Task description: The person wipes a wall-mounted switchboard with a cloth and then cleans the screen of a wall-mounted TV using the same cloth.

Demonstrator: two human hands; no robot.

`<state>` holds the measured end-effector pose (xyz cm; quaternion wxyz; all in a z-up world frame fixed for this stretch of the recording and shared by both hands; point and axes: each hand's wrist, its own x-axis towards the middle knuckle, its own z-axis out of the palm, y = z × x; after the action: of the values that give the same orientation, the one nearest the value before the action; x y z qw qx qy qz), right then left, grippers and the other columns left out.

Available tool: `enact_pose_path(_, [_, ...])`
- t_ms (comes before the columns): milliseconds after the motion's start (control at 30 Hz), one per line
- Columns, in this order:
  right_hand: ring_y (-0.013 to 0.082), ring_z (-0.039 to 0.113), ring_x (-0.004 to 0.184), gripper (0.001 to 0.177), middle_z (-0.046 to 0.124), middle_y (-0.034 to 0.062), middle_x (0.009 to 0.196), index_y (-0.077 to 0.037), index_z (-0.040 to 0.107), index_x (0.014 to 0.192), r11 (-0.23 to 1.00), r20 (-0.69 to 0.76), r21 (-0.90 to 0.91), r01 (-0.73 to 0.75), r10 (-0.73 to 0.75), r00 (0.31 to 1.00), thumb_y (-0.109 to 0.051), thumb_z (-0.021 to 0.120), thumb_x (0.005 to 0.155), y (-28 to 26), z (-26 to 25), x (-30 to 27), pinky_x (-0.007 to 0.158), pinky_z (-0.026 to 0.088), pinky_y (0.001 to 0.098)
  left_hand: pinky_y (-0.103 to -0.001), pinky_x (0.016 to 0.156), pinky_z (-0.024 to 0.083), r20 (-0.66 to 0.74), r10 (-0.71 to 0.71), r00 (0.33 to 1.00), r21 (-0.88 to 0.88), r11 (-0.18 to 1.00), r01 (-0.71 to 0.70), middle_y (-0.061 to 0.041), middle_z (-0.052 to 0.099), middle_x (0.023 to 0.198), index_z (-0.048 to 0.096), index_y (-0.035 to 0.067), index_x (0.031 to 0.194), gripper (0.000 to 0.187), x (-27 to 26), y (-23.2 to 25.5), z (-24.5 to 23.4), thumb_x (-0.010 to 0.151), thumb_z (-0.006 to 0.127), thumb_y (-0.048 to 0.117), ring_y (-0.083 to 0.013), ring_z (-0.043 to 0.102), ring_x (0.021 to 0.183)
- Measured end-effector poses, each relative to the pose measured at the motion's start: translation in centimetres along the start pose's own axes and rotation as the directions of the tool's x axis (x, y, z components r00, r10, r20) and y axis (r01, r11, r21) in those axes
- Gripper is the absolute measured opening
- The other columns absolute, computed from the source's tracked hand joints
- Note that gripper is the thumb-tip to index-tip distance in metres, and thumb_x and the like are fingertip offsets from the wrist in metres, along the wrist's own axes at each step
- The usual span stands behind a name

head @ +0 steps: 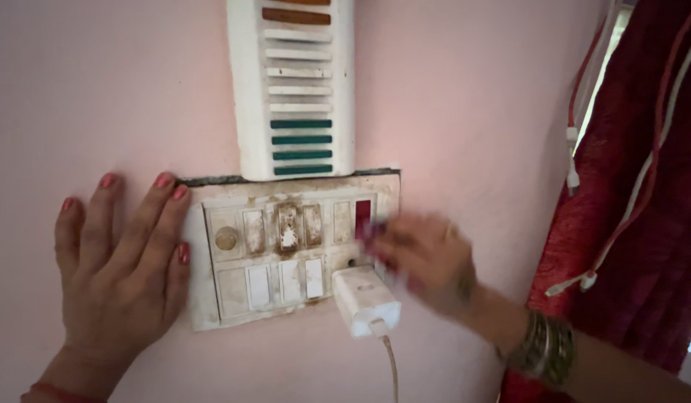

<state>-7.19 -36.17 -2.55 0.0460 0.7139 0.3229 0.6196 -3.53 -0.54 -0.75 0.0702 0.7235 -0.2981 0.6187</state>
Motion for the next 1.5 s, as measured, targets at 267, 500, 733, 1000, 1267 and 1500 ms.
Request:
enact_pose_path(267, [0.0252,0.068,0.095,0.037,0.07,0.0063,0.113,-0.013,0.075,0.106,0.998,0.04,-0.015,-0.068,0.069,0.997,-0.007,0.085,0.07,3.2,-2.1,2.5,0.076,0.054,0.0368,-0.053,0.126,0.025,0.1,-0.007,0.995,0.313,0.95,-0.024,-0.005,0.062,0.152,0.068,0.011,0.144,0.05,0.0,0.0,0.1,0.098,0.056,0.026,-0.0367,0.046,0.147])
enact_pose_path(500, [0.0223,0.067,0.087,0.034,0.069,0.0048,0.111,-0.018,0.075,0.101,0.997,-0.023,0.022,-0.078,0.078,0.997,-0.015,0.091,0.071,-0.9,-1.4,-1.8,0.071,0.053,0.0358,-0.054,0.125,0.024,0.051,-0.007,0.999,0.234,0.972,-0.006,-0.006,0.061,0.152,0.066,0.011,0.143,0.048,-0.1,0.0,0.2,0.099,0.056,0.024,-0.0371,0.045,0.147])
enact_pose_path(733, [0.0266,0.068,0.089,0.042,0.07,0.0068,0.111,-0.014,0.076,0.105,0.987,0.03,0.031,-0.161,0.16,0.987,-0.006,0.086,0.064,0.8,-1.9,-0.4,0.073,0.054,0.0381,-0.054,0.125,0.023,0.048,0.004,0.999,0.229,0.973,-0.015,-0.006,0.06,0.152,0.064,0.01,0.144,0.049,0.1,0.2,0.1,0.099,0.055,0.024,-0.0364,0.044,0.148])
enact_pose_path(1000, [0.0239,0.069,0.088,0.038,0.068,0.0047,0.11,-0.015,0.075,0.103,0.974,0.064,0.073,-0.213,0.209,0.976,-0.006,0.086,0.067,-1.4,-2.1,-4.5,0.074,0.055,0.0356,-0.057,0.126,0.022,0.031,0.005,1.0,0.125,0.992,-0.009,-0.008,0.056,0.156,0.061,0.009,0.148,0.048,-0.5,-0.2,0.3,0.103,0.054,0.023,-0.0379,0.042,0.15])
enact_pose_path(1267, [0.0195,0.071,0.094,0.046,0.07,0.0088,0.117,-0.006,0.076,0.111,0.641,0.349,0.494,-0.587,0.472,0.809,0.013,0.071,0.069,-1.2,-5.0,0.2,0.076,0.059,0.0278,-0.058,0.124,0.023,0.003,0.015,1.0,0.026,1.0,-0.015,-0.008,0.055,0.154,0.06,0.008,0.146,0.048,0.0,-0.3,0.0,0.101,0.057,0.025,-0.0382,0.042,0.147])
enact_pose_path(1500, [0.0246,0.073,0.077,0.036,0.072,0.0128,0.126,-0.004,0.08,0.115,0.268,0.61,0.487,-0.831,0.577,0.543,0.011,0.076,0.082,-0.6,-5.6,2.7,0.056,0.062,0.0361,-0.059,0.117,0.027,-0.179,-0.035,0.983,-0.036,0.999,0.029,-0.021,0.054,0.146,0.058,0.004,0.14,0.061,-1.9,1.6,1.0,0.09,0.063,0.037,-0.0422,0.043,0.139])
